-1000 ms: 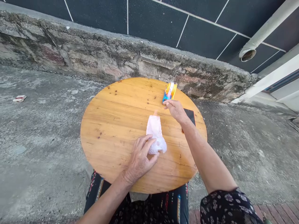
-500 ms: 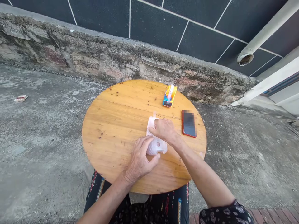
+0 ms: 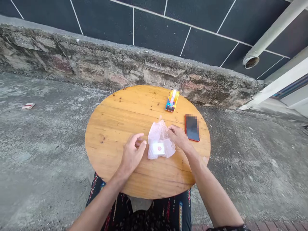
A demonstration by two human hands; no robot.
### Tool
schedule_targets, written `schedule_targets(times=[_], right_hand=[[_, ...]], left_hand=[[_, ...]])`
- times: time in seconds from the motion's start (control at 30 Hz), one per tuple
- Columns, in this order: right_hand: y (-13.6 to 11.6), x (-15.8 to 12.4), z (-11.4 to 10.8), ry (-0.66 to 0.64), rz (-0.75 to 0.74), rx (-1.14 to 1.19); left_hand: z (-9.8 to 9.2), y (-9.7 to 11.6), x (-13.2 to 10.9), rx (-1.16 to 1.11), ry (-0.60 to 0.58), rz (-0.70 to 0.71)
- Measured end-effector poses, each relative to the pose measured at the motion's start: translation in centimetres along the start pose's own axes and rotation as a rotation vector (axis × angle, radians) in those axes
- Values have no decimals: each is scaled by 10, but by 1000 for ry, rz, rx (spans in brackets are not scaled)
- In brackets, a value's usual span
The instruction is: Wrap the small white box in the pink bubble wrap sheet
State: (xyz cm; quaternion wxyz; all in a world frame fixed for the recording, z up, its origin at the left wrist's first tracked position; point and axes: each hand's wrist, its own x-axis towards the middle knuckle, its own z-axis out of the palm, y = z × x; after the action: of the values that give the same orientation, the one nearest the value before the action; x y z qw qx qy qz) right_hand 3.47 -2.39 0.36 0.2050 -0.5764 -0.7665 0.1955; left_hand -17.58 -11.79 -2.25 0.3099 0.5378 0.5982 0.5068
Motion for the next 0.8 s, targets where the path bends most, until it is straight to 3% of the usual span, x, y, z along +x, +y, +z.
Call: schedule_targets(times=[0.1,0.2,0.37,0.6,0.8], right_hand=[[4,0,6,26,-16,75],[5,1,8,46,-27,124],[12,-3,2,98,32,127],[25,-16,-5,177,168,8],[25,-24,-11,243,180,-14]], left_hand=[[3,13,37,173,-41,14],[19,23,68,316,-144,6],[43,15,89,409,-162,-27],[34,14,92,410,-132,-54],[4,37,42,410,-142,-18]])
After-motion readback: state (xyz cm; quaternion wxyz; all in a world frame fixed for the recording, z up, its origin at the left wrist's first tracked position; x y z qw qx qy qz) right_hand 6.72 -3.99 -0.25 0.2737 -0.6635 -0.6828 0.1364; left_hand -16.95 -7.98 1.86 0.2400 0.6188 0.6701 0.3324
